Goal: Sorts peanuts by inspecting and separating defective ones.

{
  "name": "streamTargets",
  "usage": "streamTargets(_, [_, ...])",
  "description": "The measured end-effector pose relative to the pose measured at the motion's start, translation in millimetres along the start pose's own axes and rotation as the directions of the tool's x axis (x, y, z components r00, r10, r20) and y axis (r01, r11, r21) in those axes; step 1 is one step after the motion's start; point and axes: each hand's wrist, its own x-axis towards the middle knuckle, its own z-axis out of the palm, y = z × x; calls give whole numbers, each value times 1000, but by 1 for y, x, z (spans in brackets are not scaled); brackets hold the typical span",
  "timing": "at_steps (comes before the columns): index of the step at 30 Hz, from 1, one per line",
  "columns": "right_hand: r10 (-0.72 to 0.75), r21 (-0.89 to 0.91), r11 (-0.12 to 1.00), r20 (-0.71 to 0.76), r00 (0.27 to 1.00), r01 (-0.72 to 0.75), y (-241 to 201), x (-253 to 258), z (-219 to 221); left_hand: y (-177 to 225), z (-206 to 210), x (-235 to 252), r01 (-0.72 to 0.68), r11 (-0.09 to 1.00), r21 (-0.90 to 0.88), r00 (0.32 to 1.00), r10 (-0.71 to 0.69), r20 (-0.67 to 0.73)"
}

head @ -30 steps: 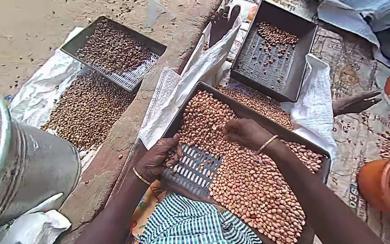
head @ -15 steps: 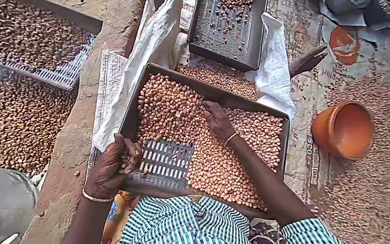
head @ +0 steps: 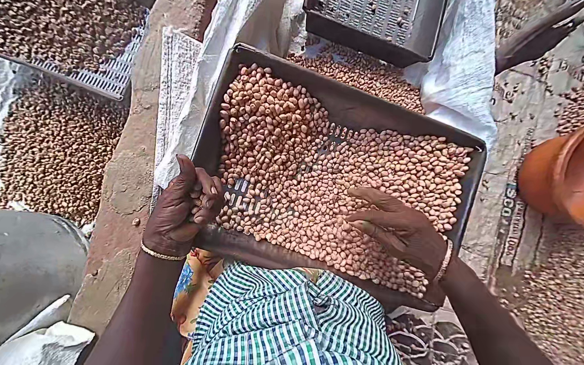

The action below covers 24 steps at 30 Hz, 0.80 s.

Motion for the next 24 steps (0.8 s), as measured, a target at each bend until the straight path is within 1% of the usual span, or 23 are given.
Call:
streamTargets(1, [42, 24, 999, -102, 994, -40, -2, 15, 10, 0, 1, 0, -3, 1000, 9, 1000, 2, 8])
streamTargets(2, [62, 25, 998, -160, 985, -59, -4, 30, 24, -1, 1, -1, -4, 1000, 13, 1000, 4, 13])
streamTargets(4, [26, -42, 999, -201, 979, -35, -11, 55, 52, 0, 2, -1, -8, 1000, 24, 1000, 8, 17])
streamTargets(7, [-75, -246, 969, -169, 983, 32, -27, 73, 83, -1, 2, -2, -7, 1000, 10, 1000, 6, 7])
streamTargets(8, [-76, -330, 944, -136, 988, 28, -30, 75, 90, 0, 3, -2, -3, 1000, 7, 1000, 3, 5])
streamTargets(10, [2, -446, 895, -47, 999, -22, -40, 79, 96, -1, 3, -1, -6, 1000, -5, 1000, 6, 4])
streamTargets(11, [56, -437, 898, -2, 998, -52, -45, 81, 93, -1, 3, -1, -10, 1000, -11, 1000, 10, 9])
streamTargets(12, [103, -358, 929, 21, 994, -89, -45, 83, 88, -2, 3, -1, -13, 1000, -15, 1000, 13, 17])
streamTargets(13, [157, -182, 972, 19, 987, -151, -42, 85, 81, -2, 4, -1, -16, 1000, -15, 1000, 17, 24])
streamTargets(14, [209, 96, 974, -11, 978, -207, -33, 84, 75, -1, 4, -1, -22, 1000, -15, 999, 22, 34])
streamTargets(15, [254, 372, 901, -29, 967, -225, -21, 84, 71, -1, 3, -2, -30, 999, -15, 999, 30, 38])
streamTargets(16, [279, 571, 791, -19, 960, -218, -12, 85, 69, -1, 4, -4, -39, 999, -15, 999, 39, 32])
streamTargets(17, [267, 636, 745, -5, 964, -203, -8, 85, 69, -2, 5, -5, -42, 999, -11, 999, 43, 26])
streamTargets(18, [246, 613, 768, -15, 969, -185, -10, 84, 70, -2, 6, -5, -39, 999, -10, 999, 39, 27])
streamTargets(19, [222, 509, 843, -36, 974, -174, -17, 85, 70, -3, 7, -4, -35, 999, -10, 999, 36, 31])
streamTargets(20, [183, 357, 922, -68, 981, -148, -25, 87, 72, -2, 8, -4, -36, 999, -9, 999, 36, 31])
streamTargets(21, [129, 209, 972, -87, 988, -108, -34, 87, 73, -2, 9, -4, -34, 999, -3, 999, 34, 21])
streamTargets(22, [81, 107, 992, -85, 993, -71, -40, 86, 75, -1, 9, -4, -33, 999, 2, 999, 33, 8])
streamTargets(24, [14, 9, 1000, -65, 998, -14, -49, 81, 83, -1, 9, -5, -37, 999, 19, 999, 37, -8])
